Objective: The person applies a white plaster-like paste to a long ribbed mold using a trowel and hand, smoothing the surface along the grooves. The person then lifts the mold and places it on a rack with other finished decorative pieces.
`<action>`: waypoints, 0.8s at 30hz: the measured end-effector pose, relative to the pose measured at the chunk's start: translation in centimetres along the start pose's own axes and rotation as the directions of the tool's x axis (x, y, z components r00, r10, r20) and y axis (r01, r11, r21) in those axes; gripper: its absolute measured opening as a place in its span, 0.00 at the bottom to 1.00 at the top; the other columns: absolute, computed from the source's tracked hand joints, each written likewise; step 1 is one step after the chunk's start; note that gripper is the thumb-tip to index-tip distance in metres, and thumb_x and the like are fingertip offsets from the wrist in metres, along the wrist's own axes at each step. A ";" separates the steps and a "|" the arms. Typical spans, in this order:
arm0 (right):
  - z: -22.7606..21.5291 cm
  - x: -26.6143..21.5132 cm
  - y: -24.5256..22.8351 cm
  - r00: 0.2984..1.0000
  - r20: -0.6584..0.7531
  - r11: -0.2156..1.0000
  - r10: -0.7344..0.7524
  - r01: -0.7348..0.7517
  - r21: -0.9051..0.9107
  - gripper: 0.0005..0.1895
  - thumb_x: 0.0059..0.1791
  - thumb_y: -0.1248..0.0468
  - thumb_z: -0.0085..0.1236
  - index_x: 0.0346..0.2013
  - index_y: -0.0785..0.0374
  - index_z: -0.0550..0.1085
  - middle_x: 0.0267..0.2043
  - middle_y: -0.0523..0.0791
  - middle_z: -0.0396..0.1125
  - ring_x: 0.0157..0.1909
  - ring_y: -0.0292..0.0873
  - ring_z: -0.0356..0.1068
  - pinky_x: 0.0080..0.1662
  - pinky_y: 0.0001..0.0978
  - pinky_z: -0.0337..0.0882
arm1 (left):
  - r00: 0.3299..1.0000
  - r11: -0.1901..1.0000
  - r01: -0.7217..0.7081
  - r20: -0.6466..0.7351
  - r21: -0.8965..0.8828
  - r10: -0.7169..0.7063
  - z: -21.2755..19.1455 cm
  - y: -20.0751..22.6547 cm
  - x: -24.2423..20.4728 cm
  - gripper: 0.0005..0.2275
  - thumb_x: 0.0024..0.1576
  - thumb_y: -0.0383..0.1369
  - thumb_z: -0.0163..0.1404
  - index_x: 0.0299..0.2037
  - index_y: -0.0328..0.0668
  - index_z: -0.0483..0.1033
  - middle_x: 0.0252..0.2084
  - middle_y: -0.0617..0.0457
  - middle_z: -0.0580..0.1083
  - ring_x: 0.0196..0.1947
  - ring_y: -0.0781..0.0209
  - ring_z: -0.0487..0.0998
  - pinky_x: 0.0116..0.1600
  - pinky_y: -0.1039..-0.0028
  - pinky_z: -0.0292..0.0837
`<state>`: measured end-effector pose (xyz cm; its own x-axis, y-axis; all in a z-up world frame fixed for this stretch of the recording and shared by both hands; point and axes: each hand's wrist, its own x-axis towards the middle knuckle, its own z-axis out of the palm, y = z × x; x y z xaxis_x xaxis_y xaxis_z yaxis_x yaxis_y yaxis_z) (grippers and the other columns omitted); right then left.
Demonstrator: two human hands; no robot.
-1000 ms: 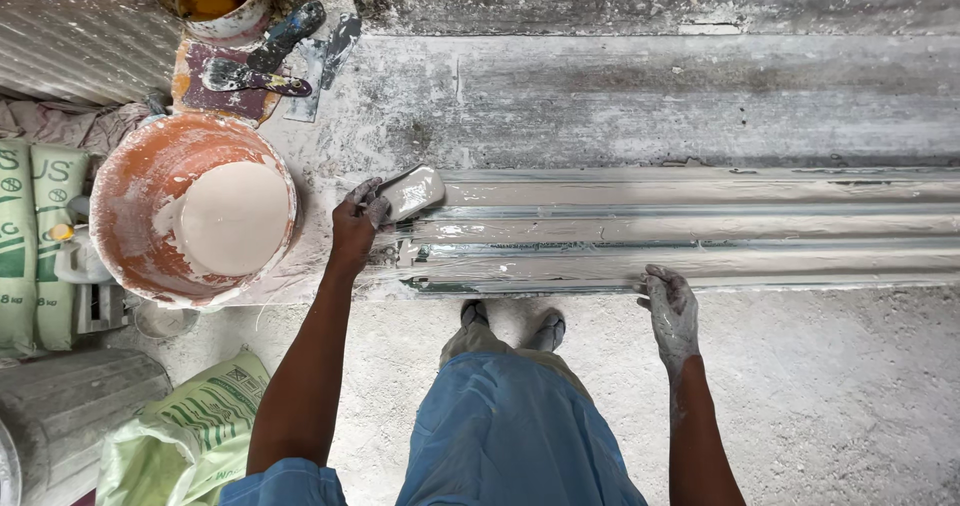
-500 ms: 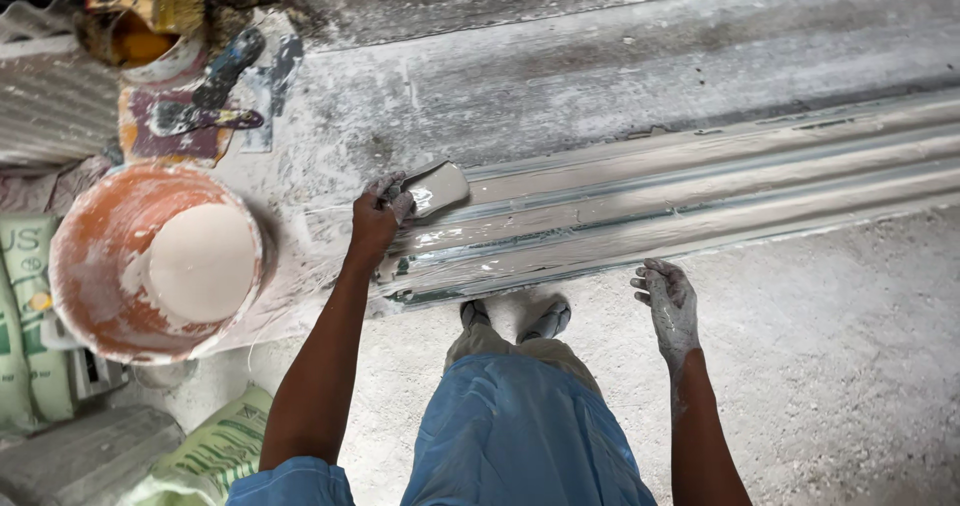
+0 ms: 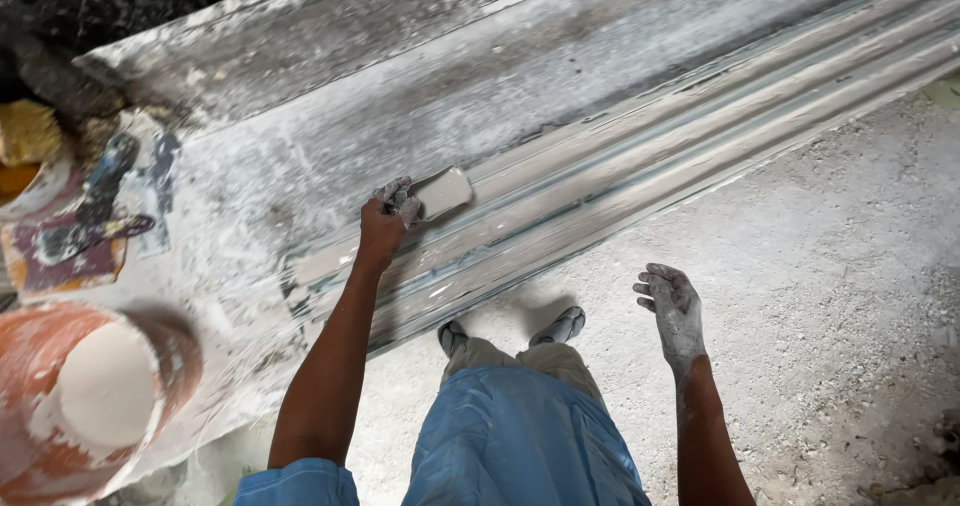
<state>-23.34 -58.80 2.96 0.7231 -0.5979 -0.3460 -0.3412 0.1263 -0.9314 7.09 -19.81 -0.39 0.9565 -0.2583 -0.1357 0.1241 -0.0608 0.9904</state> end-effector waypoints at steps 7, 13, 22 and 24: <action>-8.3 4.2 -0.1 0.999 -0.039 0.995 -0.005 0.009 0.103 0.19 0.56 0.61 0.51 0.59 0.68 0.68 0.51 0.50 0.71 0.51 0.44 0.73 0.51 0.36 0.74 | 1.000 0.998 0.015 0.004 0.057 -0.015 9.4 1.1 4.0 0.20 0.57 0.29 0.59 0.59 0.34 0.75 0.40 0.51 0.75 0.33 0.66 0.79 0.38 0.75 0.79; -19.5 10.9 1.1 0.999 -0.034 0.992 -0.029 0.033 0.120 0.19 0.56 0.60 0.51 0.59 0.69 0.69 0.51 0.51 0.71 0.51 0.46 0.73 0.51 0.39 0.73 | 0.997 0.988 -0.077 -0.014 0.133 0.079 18.5 2.0 6.9 0.19 0.58 0.30 0.59 0.59 0.34 0.76 0.44 0.50 0.71 0.35 0.66 0.77 0.39 0.75 0.79; -32.8 18.3 0.9 0.999 -0.046 0.985 -0.022 0.029 0.169 0.19 0.56 0.61 0.52 0.59 0.68 0.68 0.51 0.51 0.70 0.51 0.46 0.73 0.51 0.38 0.72 | 0.989 0.965 -0.144 0.001 0.217 0.148 33.0 3.4 12.6 0.19 0.58 0.31 0.59 0.59 0.34 0.76 0.44 0.51 0.72 0.34 0.66 0.75 0.37 0.75 0.77; -34.5 19.7 0.1 0.999 -0.036 0.983 -0.032 0.038 0.181 0.19 0.56 0.61 0.51 0.60 0.68 0.68 0.51 0.50 0.70 0.51 0.46 0.73 0.51 0.38 0.72 | 0.999 0.990 -0.033 -0.001 0.139 0.033 36.1 3.6 13.8 0.20 0.56 0.32 0.59 0.59 0.35 0.75 0.43 0.52 0.74 0.33 0.66 0.77 0.35 0.75 0.77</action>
